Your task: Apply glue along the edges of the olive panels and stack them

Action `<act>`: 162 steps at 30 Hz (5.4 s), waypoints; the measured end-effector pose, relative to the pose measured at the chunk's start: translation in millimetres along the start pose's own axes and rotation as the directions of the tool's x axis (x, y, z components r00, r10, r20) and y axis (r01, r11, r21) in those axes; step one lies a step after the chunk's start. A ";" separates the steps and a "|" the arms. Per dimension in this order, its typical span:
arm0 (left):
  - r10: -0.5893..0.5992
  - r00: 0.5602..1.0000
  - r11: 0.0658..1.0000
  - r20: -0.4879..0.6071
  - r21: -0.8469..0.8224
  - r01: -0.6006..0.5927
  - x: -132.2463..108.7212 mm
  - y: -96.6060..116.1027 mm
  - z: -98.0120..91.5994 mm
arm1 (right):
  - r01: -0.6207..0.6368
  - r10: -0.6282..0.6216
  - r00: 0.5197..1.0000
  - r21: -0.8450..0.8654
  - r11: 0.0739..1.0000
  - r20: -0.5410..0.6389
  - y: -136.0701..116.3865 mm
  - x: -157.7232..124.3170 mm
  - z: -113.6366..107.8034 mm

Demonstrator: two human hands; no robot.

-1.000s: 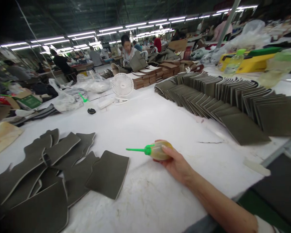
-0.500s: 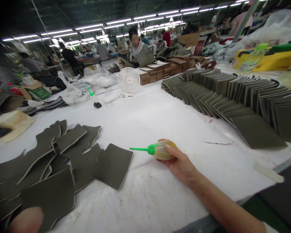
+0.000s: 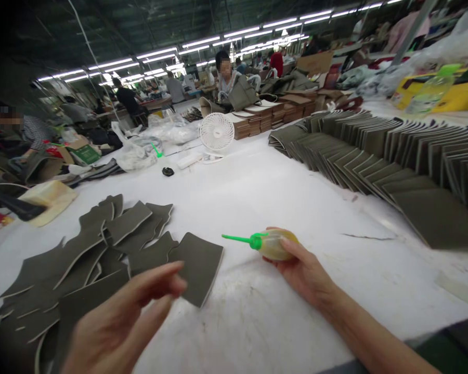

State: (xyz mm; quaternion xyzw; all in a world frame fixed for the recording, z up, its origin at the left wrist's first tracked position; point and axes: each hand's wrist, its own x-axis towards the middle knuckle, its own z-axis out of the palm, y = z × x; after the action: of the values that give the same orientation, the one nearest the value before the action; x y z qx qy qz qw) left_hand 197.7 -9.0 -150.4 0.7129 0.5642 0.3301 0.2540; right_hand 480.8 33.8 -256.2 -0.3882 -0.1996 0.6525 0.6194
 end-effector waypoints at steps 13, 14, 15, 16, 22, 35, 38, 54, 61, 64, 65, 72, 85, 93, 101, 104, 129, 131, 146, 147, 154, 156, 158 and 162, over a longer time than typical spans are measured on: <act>-0.339 0.872 0.718 0.353 0.696 -0.002 40.1 -14.3 58.8 | 0.015 -0.011 0.999 -0.077 0.997 0.049 -2.4 -4.9 2.2; -0.337 0.867 0.728 0.367 0.686 -0.008 41.8 -12.9 56.9 | 0.009 -0.004 0.999 -0.088 0.996 0.054 -3.0 -5.6 2.8; -0.340 0.861 0.733 0.377 0.680 -0.008 43.0 -12.0 55.5 | 0.007 -0.001 0.998 -0.100 0.995 0.056 -3.6 -6.3 3.3; -0.352 0.855 0.733 0.382 0.680 -0.002 43.8 -11.4 54.6 | 0.006 0.000 0.998 -0.112 0.994 0.055 -4.2 -7.0 3.5; -0.373 0.849 0.725 0.375 0.688 0.014 43.9 -11.2 58.3 | 0.017 -0.010 0.999 -0.214 0.977 0.035 -9.2 -10.0 2.0; -0.390 0.830 0.718 0.398 0.696 0.005 57.7 1.9 65.3 | 0.125 -0.120 0.992 -0.493 0.861 0.042 -12.2 -13.8 2.9; -0.368 0.824 0.733 0.431 0.680 -0.028 60.9 4.5 62.9 | 0.174 -0.177 0.983 -0.546 0.820 0.046 -12.3 -13.5 0.6; -0.349 0.860 0.709 0.373 0.705 -0.018 60.8 0.0 75.6 | 0.133 -0.119 0.991 -0.532 0.836 0.060 -11.3 -5.6 6.1; -0.231 0.875 0.658 0.426 0.730 -0.182 64.8 -10.6 78.7 | 0.254 -0.260 0.962 -0.649 0.717 0.088 -23.3 -9.8 14.6; -0.179 0.868 0.685 0.462 0.692 -0.227 71.8 -18.8 67.7 | 0.315 -0.315 0.940 -0.699 0.642 0.135 -27.2 -11.5 20.5; -0.161 0.865 0.694 0.475 0.677 -0.242 73.7 -20.9 64.3 | 0.335 -0.332 0.932 -0.710 0.620 0.149 -27.6 -12.1 22.1; -0.102 0.877 0.729 0.469 0.636 -0.255 78.5 -26.8 60.0 | 0.433 -0.416 0.876 -0.780 0.453 0.245 -22.5 -12.4 27.8; -0.092 0.895 0.738 0.436 0.634 -0.232 74.0 -32.6 64.3 | 0.623 -0.470 0.710 -0.779 0.071 0.525 -17.2 -12.2 40.0; -0.075 0.896 0.743 0.438 0.624 -0.243 73.1 -36.4 65.7 | 0.601 -0.511 0.706 -0.797 0.063 0.491 -11.4 -15.0 38.5; -0.063 0.903 0.749 0.425 0.618 -0.238 69.2 -39.3 67.1 | 0.530 -0.533 0.757 -0.833 0.161 0.379 -9.0 -15.0 35.6; -0.062 0.903 0.761 0.426 0.605 -0.233 68.1 -38.4 66.3 | 0.519 -0.541 0.760 -0.837 0.173 0.360 -6.7 -15.6 34.0; -0.108 0.865 0.821 0.490 0.534 -0.200 71.6 -35.2 59.0 | 0.407 -0.369 0.895 -0.795 0.451 0.249 4.0 -17.0 24.6; -0.107 0.870 0.819 0.482 0.538 -0.198 71.0 -36.3 58.7 | 0.411 -0.405 0.884 -0.800 0.437 0.232 3.1 -15.5 24.4; -0.085 0.873 0.849 0.481 0.493 -0.189 71.4 -42.6 58.7 | 0.424 -0.472 0.858 -0.796 0.431 0.202 2.9 -13.7 23.7; -0.083 0.871 0.850 0.484 0.491 -0.192 71.4 -42.4 58.3 | 0.417 -0.441 0.872 -0.793 0.444 0.212 3.8 -15.0 24.1; -0.067 0.870 0.855 0.489 0.478 -0.203 70.8 -40.6 55.5 | 0.349 -0.291 0.931 -0.777 0.524 0.222 8.8 -29.7 29.3; -0.068 0.870 0.854 0.489 0.479 -0.202 70.5 -41.8 55.5 | 0.348 -0.323 0.925 -0.784 0.514 0.199 9.3 -30.2 30.8; -0.069 0.869 0.852 0.490 0.482 -0.204 70.2 -42.9 55.8 | 0.342 -0.283 0.933 -0.789 0.510 0.221 10.6 -31.7 32.4; -0.070 0.876 0.843 0.477 0.497 -0.203 69.1 -43.7 56.2 | 0.323 -0.218 0.945 -0.778 0.539 0.242 14.1 -36.6 34.0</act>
State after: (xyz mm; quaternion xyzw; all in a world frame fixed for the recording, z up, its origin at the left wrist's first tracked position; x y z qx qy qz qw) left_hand 222.5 69.0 -206.5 0.8335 0.5270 -0.0167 0.1651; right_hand 443.5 3.9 -236.1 -0.5526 -0.5673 0.4071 0.4551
